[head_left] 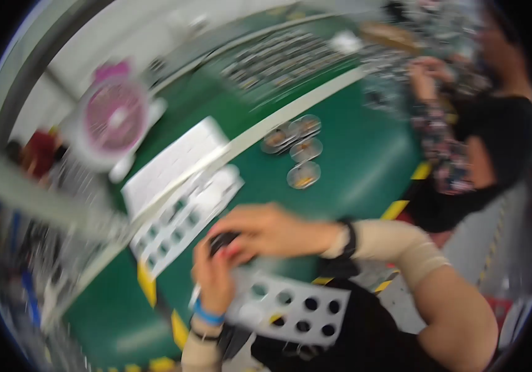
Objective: The person picks up a watch case and a circuit board, fits the board into the case, and uses tweezers to press down the internal components. They then place the back cover onto the watch case and press it firmly into place by hand.
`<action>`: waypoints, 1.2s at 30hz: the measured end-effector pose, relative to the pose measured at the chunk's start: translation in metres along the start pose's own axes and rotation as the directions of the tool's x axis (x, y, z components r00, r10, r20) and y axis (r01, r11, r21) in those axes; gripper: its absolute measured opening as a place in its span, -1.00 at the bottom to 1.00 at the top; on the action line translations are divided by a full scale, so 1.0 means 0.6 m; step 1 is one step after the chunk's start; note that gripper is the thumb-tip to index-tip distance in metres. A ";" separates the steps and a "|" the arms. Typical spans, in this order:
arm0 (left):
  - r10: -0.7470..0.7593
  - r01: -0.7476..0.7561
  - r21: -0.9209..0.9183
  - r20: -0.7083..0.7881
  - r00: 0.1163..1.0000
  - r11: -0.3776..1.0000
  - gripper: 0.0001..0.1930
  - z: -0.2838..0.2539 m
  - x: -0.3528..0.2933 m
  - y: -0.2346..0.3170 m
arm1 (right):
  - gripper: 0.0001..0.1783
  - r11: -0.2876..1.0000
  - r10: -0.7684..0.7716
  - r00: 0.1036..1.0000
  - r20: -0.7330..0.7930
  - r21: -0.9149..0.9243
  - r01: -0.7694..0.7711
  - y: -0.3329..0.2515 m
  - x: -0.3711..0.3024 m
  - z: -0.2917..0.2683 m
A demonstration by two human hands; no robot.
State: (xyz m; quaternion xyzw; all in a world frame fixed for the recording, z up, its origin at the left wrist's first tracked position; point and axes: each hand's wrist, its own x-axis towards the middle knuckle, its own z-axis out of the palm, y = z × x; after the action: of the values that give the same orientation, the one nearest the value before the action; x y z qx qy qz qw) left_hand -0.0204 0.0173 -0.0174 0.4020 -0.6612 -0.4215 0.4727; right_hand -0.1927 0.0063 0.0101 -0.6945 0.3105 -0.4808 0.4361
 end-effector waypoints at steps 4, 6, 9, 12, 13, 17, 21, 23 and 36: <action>0.037 -0.035 0.145 -0.011 0.999 0.989 -0.71 -0.036 -0.020 -0.016 | -0.65 0.993 -0.082 0.996 0.021 -0.081 0.084 0.001 0.003 0.022; -0.114 0.117 -0.061 0.052 0.992 0.991 -0.71 -0.033 -0.015 -0.028 | -0.64 0.994 -0.059 0.998 -0.014 -0.095 0.058 -0.005 -0.001 0.017; -0.039 0.039 0.017 -0.040 0.998 0.999 -0.60 -0.024 -0.005 -0.021 | -0.61 1.000 -0.012 1.000 -0.025 0.026 0.013 -0.003 -0.002 0.012; -0.049 0.050 0.038 -0.029 0.998 0.998 -0.58 -0.027 -0.003 -0.034 | -0.62 0.994 -0.106 0.991 -0.080 -0.023 0.104 0.012 -0.002 0.010; -0.053 0.055 0.052 -0.030 0.998 0.997 -0.57 -0.027 -0.002 -0.035 | -0.62 0.987 -0.155 0.983 -0.100 -0.046 0.151 0.015 -0.004 0.009; -0.153 0.148 -0.083 -0.049 0.987 0.985 -0.56 -0.021 0.005 -0.037 | -0.67 0.841 -0.327 0.944 -0.054 -0.473 0.264 0.012 -0.005 0.006; -0.260 0.264 -0.234 0.050 0.964 0.936 -0.66 -0.005 0.011 -0.025 | -0.69 0.717 -0.387 0.922 0.024 -0.621 0.317 0.024 -0.005 0.008; -0.282 0.291 -0.248 0.072 0.957 0.924 -0.65 0.000 0.013 -0.024 | -0.68 0.698 -0.339 0.939 0.056 -0.655 0.291 0.027 -0.009 0.008; -0.362 0.357 -0.371 0.059 0.930 0.857 -0.58 -0.005 0.013 -0.005 | -0.53 0.533 -0.342 0.938 -0.059 -0.834 0.141 0.044 -0.030 -0.024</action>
State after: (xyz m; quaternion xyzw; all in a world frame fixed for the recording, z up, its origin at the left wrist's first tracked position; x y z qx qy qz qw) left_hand -0.0192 0.0085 -0.0173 0.4231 -0.4786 -0.6182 0.4580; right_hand -0.2124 0.0058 -0.0187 -0.7963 0.4429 -0.4098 -0.0431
